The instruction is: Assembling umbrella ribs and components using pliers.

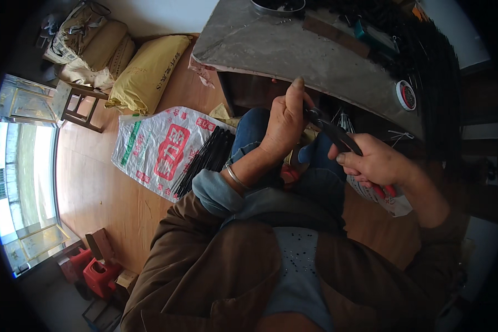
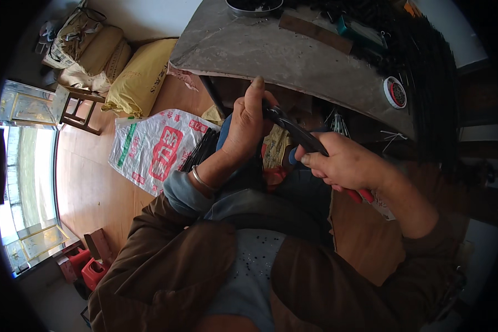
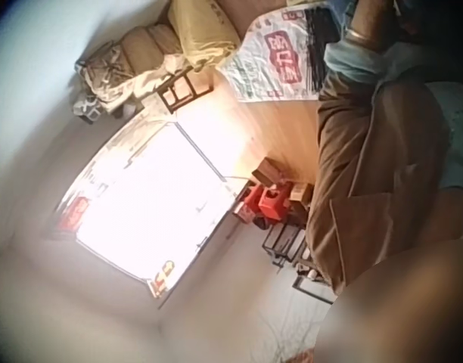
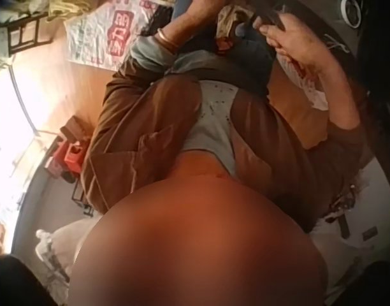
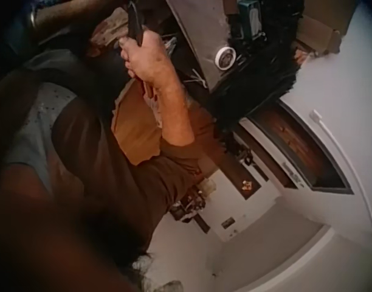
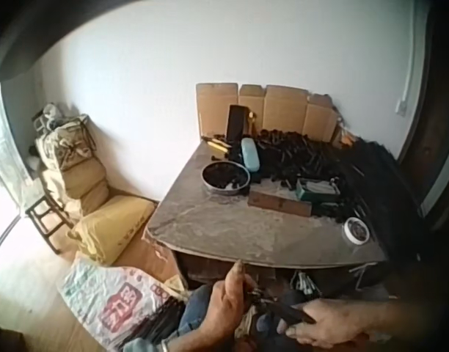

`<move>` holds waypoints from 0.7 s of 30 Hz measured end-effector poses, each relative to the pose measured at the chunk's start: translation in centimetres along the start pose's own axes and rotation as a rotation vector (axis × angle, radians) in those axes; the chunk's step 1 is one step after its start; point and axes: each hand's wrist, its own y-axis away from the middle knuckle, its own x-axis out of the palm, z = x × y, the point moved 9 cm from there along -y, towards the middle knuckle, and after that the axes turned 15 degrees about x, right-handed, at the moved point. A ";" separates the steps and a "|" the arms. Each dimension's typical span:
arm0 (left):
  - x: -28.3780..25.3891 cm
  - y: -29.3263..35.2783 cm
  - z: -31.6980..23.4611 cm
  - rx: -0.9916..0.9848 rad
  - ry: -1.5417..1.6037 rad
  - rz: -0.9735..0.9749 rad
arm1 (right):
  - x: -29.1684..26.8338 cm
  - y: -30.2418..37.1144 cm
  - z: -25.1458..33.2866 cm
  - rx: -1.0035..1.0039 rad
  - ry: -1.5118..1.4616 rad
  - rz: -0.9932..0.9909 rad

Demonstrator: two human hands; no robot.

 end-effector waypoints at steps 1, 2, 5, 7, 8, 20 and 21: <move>0.1 -0.2 0.3 -0.002 0.001 0.002 | -0.3 -0.3 -0.1 0.012 0.039 -0.048; 0.3 -0.4 0.5 0.049 -0.027 0.037 | -0.5 -0.7 -0.2 0.023 0.078 -0.097; 0.3 -0.9 -0.1 0.283 -0.176 0.055 | -1.0 -0.6 0.4 -0.027 0.164 -0.167; -0.1 -1.3 -1.8 0.371 -0.222 -0.027 | -1.6 -0.5 2.2 -0.248 0.277 -0.249; -0.8 -1.7 -1.6 0.176 -0.137 -0.060 | -2.5 -0.4 3.9 -0.435 0.378 -0.405; -29.2 0.2 -30.0 0.793 -0.150 -0.606 | -14.6 -6.1 6.6 -0.523 0.524 -1.343; -27.0 0.1 -27.6 0.705 -0.280 -0.844 | -15.0 -6.2 6.1 -0.523 0.517 -1.377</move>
